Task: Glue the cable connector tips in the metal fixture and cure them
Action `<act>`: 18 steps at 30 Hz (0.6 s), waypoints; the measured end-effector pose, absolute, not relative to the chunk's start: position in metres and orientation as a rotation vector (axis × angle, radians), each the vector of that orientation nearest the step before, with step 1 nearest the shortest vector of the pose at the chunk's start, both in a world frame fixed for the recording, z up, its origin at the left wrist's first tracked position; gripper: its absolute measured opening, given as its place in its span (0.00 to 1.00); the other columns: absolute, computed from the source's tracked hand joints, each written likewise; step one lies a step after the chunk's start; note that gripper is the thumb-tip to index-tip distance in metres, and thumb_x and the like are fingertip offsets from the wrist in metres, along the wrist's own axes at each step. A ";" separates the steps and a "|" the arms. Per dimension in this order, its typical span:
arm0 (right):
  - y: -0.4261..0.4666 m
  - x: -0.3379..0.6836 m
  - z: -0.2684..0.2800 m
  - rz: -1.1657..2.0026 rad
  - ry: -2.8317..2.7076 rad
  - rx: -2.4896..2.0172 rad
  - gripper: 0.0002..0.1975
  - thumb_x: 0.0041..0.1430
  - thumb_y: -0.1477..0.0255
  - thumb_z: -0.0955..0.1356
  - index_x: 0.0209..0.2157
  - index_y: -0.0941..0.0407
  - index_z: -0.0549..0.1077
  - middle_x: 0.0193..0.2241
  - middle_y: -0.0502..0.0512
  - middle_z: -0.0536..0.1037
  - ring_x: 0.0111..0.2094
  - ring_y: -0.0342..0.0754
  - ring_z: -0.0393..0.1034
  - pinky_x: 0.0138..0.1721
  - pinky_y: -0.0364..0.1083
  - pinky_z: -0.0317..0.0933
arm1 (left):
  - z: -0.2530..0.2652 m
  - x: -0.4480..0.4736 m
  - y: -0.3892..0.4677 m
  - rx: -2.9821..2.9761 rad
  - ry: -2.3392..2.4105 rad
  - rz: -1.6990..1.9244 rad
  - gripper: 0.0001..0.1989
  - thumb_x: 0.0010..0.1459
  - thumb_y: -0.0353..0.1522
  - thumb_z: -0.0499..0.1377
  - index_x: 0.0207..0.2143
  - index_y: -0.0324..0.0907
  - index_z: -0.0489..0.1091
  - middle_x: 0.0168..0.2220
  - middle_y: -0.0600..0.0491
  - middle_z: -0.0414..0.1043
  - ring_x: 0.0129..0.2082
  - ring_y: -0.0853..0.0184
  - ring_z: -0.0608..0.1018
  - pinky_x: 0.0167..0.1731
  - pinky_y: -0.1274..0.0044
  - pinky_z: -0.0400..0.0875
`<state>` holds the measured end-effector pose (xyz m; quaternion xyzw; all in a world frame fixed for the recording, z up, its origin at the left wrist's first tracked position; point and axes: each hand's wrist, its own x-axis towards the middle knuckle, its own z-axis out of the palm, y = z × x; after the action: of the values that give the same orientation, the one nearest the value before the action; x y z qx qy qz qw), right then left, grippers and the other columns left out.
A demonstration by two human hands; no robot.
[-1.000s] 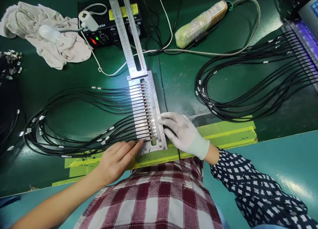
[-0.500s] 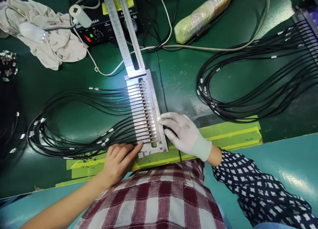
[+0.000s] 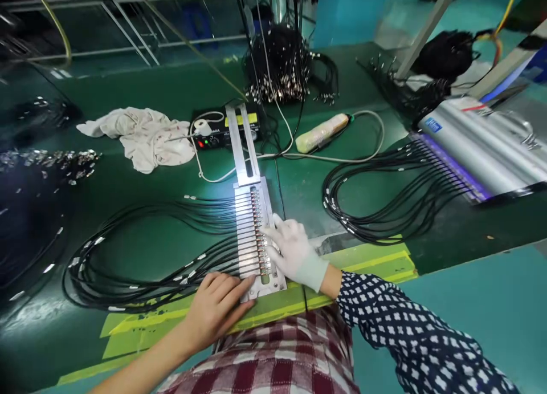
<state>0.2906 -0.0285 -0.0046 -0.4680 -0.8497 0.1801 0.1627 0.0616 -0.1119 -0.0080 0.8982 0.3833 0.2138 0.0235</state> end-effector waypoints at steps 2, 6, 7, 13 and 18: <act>-0.034 0.284 -0.006 0.499 -2.421 -1.350 0.22 0.65 0.70 0.65 0.60 0.51 0.67 0.64 0.63 0.63 0.52 0.61 0.63 0.52 0.63 0.62 | -0.007 0.058 -0.112 2.813 1.192 0.697 0.15 0.65 0.32 0.56 0.52 0.36 0.69 0.32 0.50 0.74 0.33 0.65 0.73 0.39 0.70 0.60; -0.026 0.276 0.001 0.548 -2.366 -1.358 0.27 0.60 0.68 0.70 0.61 0.51 0.66 0.60 0.62 0.68 0.53 0.60 0.66 0.53 0.60 0.63 | -0.008 0.051 -0.114 2.829 1.229 0.719 0.15 0.66 0.30 0.53 0.52 0.36 0.70 0.33 0.50 0.74 0.33 0.66 0.73 0.39 0.71 0.61; -0.013 0.279 0.008 0.613 -2.336 -1.369 0.29 0.59 0.66 0.71 0.61 0.51 0.66 0.57 0.60 0.71 0.51 0.58 0.68 0.53 0.58 0.64 | -0.010 0.050 -0.115 2.836 1.237 0.728 0.15 0.66 0.30 0.52 0.52 0.36 0.70 0.33 0.50 0.74 0.33 0.66 0.73 0.39 0.72 0.61; 0.162 0.335 0.070 0.615 -1.833 -1.857 0.26 0.65 0.62 0.68 0.60 0.57 0.65 0.56 0.62 0.70 0.53 0.56 0.69 0.59 0.55 0.61 | -0.026 0.048 -0.114 2.936 1.257 0.833 0.15 0.68 0.32 0.49 0.50 0.37 0.72 0.31 0.50 0.73 0.32 0.67 0.73 0.37 0.74 0.62; 0.253 0.355 0.083 0.568 -1.313 -2.124 0.24 0.65 0.64 0.69 0.59 0.57 0.66 0.61 0.62 0.64 0.60 0.60 0.61 0.59 0.65 0.58 | -0.054 0.041 -0.110 3.081 1.259 0.848 0.15 0.69 0.36 0.50 0.48 0.41 0.74 0.31 0.52 0.73 0.32 0.68 0.73 0.37 0.74 0.62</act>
<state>0.3555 0.2534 0.0830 -0.7947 -0.4914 0.2124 0.2861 0.0409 -0.1098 -0.0536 0.8874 0.3627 0.2443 -0.1460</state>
